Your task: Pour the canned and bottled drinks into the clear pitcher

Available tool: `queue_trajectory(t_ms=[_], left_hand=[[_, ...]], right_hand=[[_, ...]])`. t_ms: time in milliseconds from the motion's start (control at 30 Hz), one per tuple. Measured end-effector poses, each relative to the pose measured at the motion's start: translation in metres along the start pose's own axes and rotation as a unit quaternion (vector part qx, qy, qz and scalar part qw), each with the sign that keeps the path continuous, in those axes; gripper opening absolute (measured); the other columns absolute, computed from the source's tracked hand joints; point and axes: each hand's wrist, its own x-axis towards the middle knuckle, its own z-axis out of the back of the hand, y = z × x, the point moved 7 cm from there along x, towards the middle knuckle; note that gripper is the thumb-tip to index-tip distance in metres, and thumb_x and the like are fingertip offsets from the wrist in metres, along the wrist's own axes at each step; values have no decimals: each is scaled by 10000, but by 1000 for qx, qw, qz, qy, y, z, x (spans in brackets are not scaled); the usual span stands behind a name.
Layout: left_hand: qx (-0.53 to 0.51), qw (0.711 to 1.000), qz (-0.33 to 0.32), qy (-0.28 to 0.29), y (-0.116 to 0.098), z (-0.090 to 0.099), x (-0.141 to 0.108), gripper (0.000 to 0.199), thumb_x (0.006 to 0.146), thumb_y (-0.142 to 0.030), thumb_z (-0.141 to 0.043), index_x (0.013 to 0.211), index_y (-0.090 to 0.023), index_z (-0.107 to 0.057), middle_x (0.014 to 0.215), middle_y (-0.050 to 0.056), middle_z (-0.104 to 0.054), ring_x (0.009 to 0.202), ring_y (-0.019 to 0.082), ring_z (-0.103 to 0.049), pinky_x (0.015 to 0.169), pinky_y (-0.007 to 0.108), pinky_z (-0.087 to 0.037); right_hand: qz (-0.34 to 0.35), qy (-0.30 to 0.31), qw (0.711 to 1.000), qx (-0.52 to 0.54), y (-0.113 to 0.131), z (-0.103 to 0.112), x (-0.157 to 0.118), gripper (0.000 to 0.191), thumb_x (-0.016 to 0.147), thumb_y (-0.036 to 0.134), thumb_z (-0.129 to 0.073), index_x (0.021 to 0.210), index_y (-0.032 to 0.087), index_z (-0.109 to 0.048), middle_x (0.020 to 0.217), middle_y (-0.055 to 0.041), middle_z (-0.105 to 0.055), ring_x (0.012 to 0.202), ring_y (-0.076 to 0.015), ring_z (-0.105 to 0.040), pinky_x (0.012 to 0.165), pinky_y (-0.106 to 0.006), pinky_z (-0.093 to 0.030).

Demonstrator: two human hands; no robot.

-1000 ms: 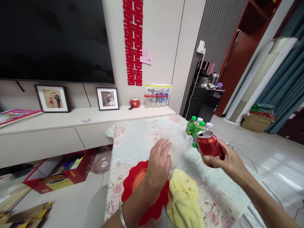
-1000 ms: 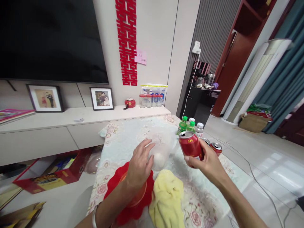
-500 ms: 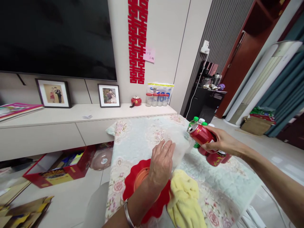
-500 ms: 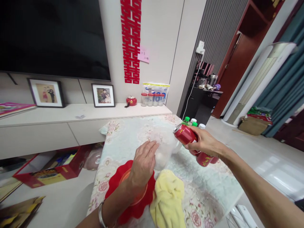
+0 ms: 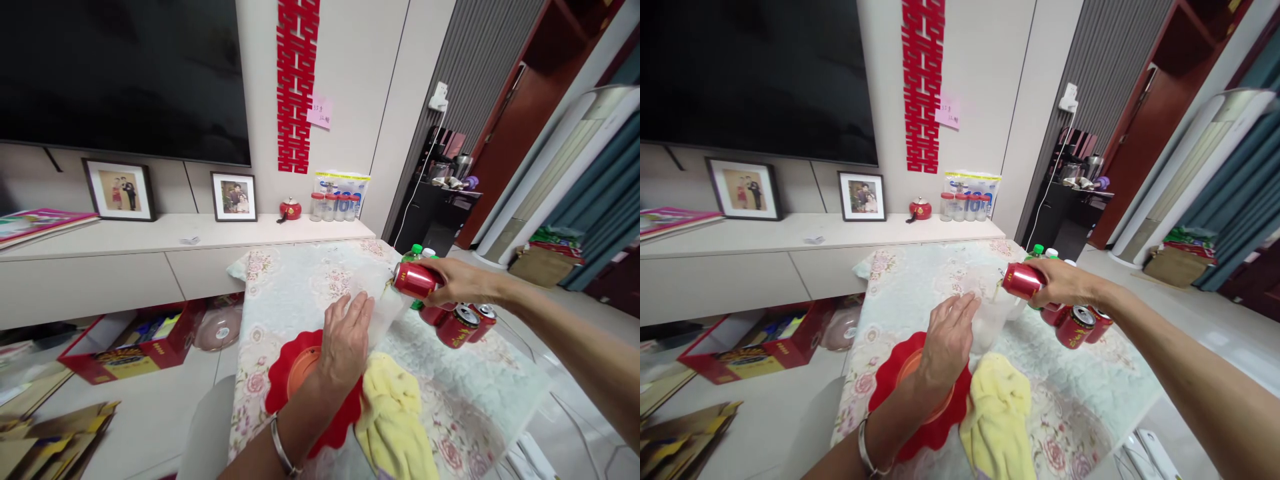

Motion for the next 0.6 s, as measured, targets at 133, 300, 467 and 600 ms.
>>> queue_trajectory(t_ms=[133,300,467,600], left_hand=[[7,1000,4,-5,0,0,1,512,912,15,-483,1366,-167,-631,1355,93,-740,1154,297,-644,945,468,-567],[-5,1000,5,2,0,-1,0,503,917,-9,-500,1380,-160,-622,1390,85,-724,1170,303,-633,974,469,-558],[-7,1000,8,13,0,-2,-1,533,898,1,-510,1397,-158,-608,1408,94,-713,1181,306,-634,986,479,-553],[-6,1000,5,12,-1,-2,-1,537,894,15,-507,1396,-152,-602,1403,96,-718,1174,307,-642,972,478,-556]], right_hand=[[4,12,1000,-24,4,-1,2,347,657,282,-728,996,249,-658,962,-45,-741,867,-269,-685,715,-362,-516],[2,11,998,-59,9,1,4,426,648,263,-713,1069,241,-649,918,-43,-733,814,-256,-677,659,-352,-502],[-3,21,992,-125,17,5,10,414,627,241,-726,1034,238,-651,874,-30,-719,774,-246,-665,634,-336,-467],[4,30,983,-182,24,7,16,373,623,233,-727,983,232,-633,925,-43,-699,795,-237,-648,652,-329,-442]])
